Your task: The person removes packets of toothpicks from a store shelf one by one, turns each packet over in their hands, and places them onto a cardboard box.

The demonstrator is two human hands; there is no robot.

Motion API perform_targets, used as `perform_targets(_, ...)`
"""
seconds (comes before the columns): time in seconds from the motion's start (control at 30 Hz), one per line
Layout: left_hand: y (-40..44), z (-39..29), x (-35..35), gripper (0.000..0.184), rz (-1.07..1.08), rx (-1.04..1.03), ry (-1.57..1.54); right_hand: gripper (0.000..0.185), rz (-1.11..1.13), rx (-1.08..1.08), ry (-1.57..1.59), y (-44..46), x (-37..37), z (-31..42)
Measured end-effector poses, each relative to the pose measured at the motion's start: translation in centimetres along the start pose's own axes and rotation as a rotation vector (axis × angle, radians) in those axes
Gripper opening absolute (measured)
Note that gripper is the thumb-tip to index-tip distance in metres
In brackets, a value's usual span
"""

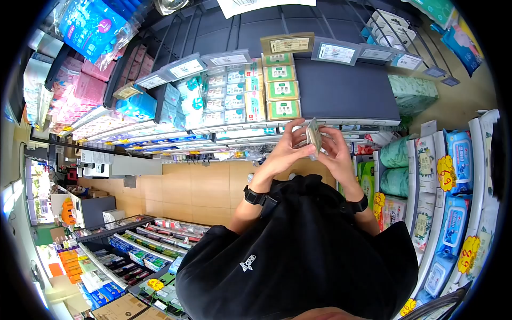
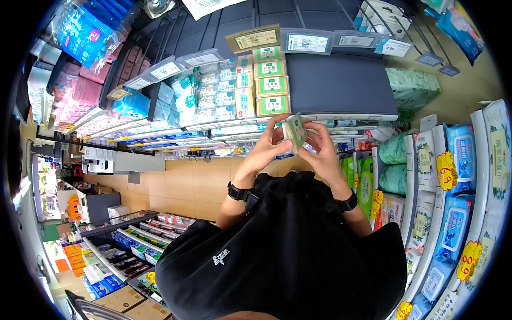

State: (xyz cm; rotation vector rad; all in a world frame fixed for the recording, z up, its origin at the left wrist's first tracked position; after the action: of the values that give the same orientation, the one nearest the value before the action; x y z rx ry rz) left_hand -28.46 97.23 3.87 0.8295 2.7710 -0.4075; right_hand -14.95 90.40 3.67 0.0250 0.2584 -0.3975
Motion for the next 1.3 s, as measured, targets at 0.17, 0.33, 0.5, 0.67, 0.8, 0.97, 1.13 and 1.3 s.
perform_targets(0.17,-0.6,-0.5,-1.1,0.099,-0.012,-0.011,0.060,0.062,0.018,0.081,-0.160,-0.2,-0.1,-0.2)
perform_targets(0.33,-0.6,-0.7,-1.2,0.088,-0.089,-0.038,0.073,0.060,0.035,0.106,-0.223,-0.3,-0.6,0.8)
perform_targets(0.5,-0.4,-0.3,-0.9,0.090,-0.136,-0.045,0.082,0.058,0.028,0.103,-0.253,-0.7,-0.5,1.1)
perform_targets(0.67,-0.2,-0.5,-0.1,0.109,-0.227,-0.016,0.193,0.054,0.007,0.194,-0.237,-1.1,-0.2,2.6)
perform_targets(0.8,-0.2,-0.7,0.3,0.114,-0.288,-0.021,0.264,0.048,0.007,0.223,-0.198,-1.5,-0.8,3.6)
perform_targets(0.97,-0.3,-0.5,0.8,0.116,-0.321,-0.081,0.372,0.034,-0.144,0.182,-0.118,-0.7,0.8,2.6)
perform_targets(1.13,-0.7,-1.8,2.0,0.080,-0.369,-0.139,0.302,0.029,-0.296,0.178,-0.051,0.2,3.6,2.1)
perform_targets(1.3,-1.1,-2.5,2.8,0.053,-0.416,-0.220,0.297,0.028,-0.321,0.091,-0.044,0.5,4.7,1.6)
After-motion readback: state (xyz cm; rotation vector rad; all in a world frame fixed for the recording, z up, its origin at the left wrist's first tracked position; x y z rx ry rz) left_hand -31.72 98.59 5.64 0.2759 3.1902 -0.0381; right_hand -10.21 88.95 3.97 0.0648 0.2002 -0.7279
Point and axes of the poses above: each hand's wrist, its own y-axis towards the middle knuckle, its own x-axis out of the back of the hand, z = x × y, the point moved 7 cm from there along y, towards the middle knuckle, and after that the axes turned 14 degrees about -z, right-handed, at the moved point
